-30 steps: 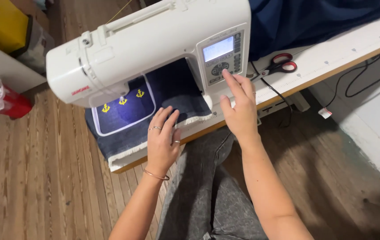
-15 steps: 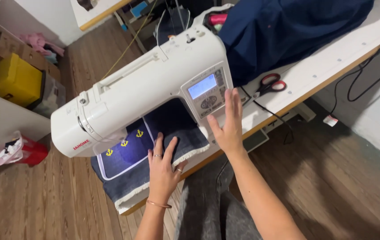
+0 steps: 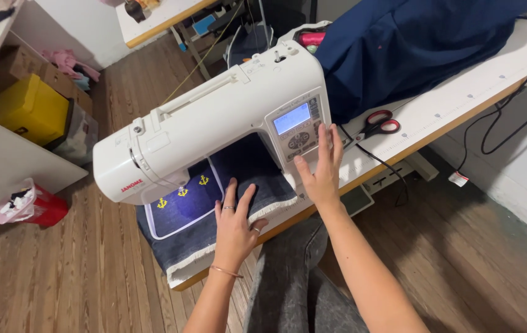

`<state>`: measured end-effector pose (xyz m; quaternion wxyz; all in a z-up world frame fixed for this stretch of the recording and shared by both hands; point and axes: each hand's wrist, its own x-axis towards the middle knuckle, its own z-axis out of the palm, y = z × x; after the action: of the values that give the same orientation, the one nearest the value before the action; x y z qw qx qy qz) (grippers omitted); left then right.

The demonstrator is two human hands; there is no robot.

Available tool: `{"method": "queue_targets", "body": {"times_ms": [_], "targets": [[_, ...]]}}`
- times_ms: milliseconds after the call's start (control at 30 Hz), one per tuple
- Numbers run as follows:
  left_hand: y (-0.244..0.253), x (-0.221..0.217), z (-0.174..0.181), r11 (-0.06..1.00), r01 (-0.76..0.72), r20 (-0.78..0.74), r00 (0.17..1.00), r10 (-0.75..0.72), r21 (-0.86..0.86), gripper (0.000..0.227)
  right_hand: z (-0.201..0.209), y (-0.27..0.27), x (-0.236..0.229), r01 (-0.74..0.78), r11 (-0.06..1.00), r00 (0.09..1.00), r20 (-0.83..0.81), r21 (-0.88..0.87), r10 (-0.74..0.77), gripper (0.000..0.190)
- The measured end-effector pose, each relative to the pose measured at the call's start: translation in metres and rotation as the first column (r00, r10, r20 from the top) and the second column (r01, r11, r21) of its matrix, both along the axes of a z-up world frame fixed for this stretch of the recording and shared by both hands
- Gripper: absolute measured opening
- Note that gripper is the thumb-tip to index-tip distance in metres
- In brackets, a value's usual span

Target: Operating the digital control panel of a sewing machine to select settings and patterns

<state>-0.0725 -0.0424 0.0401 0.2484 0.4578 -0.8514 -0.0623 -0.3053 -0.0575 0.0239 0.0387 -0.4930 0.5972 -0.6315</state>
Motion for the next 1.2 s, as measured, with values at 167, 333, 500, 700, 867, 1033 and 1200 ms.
{"method": "queue_targets", "body": {"times_ms": [167, 333, 500, 700, 867, 1033, 1200], "targets": [[-0.001, -0.005, 0.003, 0.999, 0.021, 0.013, 1.000, -0.022, 0.030, 0.098, 0.006, 0.002, 0.002, -0.010, 1.000, 1.000, 0.009, -0.011, 0.011, 0.079], [0.004, -0.009, 0.002, 0.999, 0.029, 0.022, 0.999, -0.029, 0.032, 0.097, -0.003, 0.000, -0.006, -0.016, 1.000, 1.000, 0.000, -0.013, 0.016, 0.080], [0.026, -0.005, 0.014, 0.987, 0.032, 0.062, 0.998, -0.022, -0.156, 0.102, 0.020, 0.012, -0.008, -0.067, 0.996, 0.995, 0.072, -0.053, 0.071, 0.078], [0.056, 0.033, -0.010, 0.947, 0.042, 0.192, 0.981, 0.021, -0.319, 0.095, -0.023, -0.006, -0.025, -0.109, 0.994, 0.994, 0.017, 0.014, 0.109, 0.084], [0.043, 0.074, -0.014, 0.975, -0.136, 0.202, 0.964, 0.171, -0.174, 0.085, -0.023, -0.009, -0.019, -0.094, 0.995, 0.995, -0.040, -0.019, 0.093, 0.076], [0.022, 0.091, -0.010, 0.945, -0.323, 0.245, 0.913, 0.325, -0.048, 0.089, -0.018, -0.006, -0.013, -0.097, 0.995, 0.994, -0.042, -0.018, 0.096, 0.075], [0.018, 0.086, -0.015, 0.944, -0.329, 0.286, 0.904, 0.318, -0.010, 0.086, -0.018, -0.005, -0.014, -0.055, 0.998, 0.997, -0.051, 0.009, 0.056, 0.071]]}}
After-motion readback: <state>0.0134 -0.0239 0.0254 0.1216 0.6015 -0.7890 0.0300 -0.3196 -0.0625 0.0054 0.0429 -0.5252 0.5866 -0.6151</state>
